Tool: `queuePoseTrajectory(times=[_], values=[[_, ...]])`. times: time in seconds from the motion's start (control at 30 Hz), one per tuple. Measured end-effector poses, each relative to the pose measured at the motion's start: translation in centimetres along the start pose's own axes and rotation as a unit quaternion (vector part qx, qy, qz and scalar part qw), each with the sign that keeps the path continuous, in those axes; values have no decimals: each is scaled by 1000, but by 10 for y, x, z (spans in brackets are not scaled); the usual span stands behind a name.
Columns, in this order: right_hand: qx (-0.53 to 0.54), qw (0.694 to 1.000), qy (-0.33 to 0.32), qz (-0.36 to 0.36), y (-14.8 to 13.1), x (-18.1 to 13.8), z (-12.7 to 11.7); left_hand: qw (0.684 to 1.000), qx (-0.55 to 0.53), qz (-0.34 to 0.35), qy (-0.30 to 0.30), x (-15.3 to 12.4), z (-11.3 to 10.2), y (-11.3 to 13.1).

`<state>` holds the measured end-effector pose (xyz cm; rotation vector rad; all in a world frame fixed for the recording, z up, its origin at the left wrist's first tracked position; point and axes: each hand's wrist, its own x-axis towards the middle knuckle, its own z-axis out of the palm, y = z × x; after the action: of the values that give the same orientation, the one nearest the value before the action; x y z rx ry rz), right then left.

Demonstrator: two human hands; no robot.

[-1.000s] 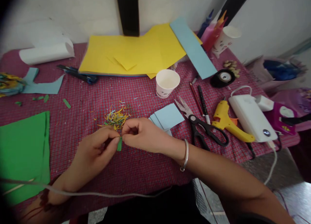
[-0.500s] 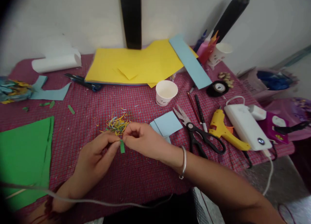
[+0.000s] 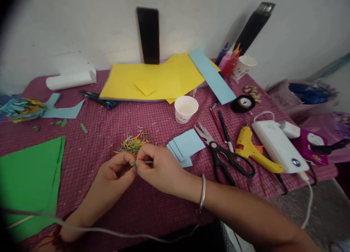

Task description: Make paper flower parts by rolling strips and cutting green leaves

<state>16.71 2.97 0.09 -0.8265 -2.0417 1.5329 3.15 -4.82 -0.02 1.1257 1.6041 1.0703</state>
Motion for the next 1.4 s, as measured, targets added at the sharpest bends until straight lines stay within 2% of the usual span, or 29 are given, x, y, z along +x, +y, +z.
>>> queuePoseTrajectory(times=[0.2, 0.3, 0.47, 0.63, 0.7, 0.77, 0.9, 1.0, 1.1, 1.17, 1.3, 1.4], values=[[-87, 992, 11, -85, -3, -3, -3, 975, -192, -72, -80, 1, -6, -3], [-139, 982, 0, -126, -3, -5, -6, 956, -263, -103, -84, 2, -7, -1], [-190, 969, -13, -159, 0, -6, -7, 947, -261, -165, -90, 5, -10, 2], [-90, 991, -62, -73, -2, -2, -8, 941, -262, -180, -115, 6, -15, 1], [-71, 993, -77, -59, -2, -1, -8, 935, -269, -189, -131, 7, -17, 0], [-78, 991, -74, -75, -1, -1, -8, 927, -285, -199, -142, 7, -18, -1], [-145, 974, -50, -165, 3, -1, -8, 907, -331, -220, -137, 7, -18, -2], [-187, 959, -62, -204, 6, -1, -8, 902, -342, -226, -133, 6, -17, -3], [-193, 955, -76, -213, 7, 0, -9, 911, -321, -217, -138, 6, -18, -5], [-176, 959, -84, -207, 6, 0, -10, 930, -279, -194, -142, 7, -20, -4], [-146, 976, -94, -134, 2, 0, -11, 979, -100, -105, -142, 8, -26, 5], [-143, 979, -120, -77, 1, 0, -11, 987, -2, -73, -144, 9, -29, 13]])
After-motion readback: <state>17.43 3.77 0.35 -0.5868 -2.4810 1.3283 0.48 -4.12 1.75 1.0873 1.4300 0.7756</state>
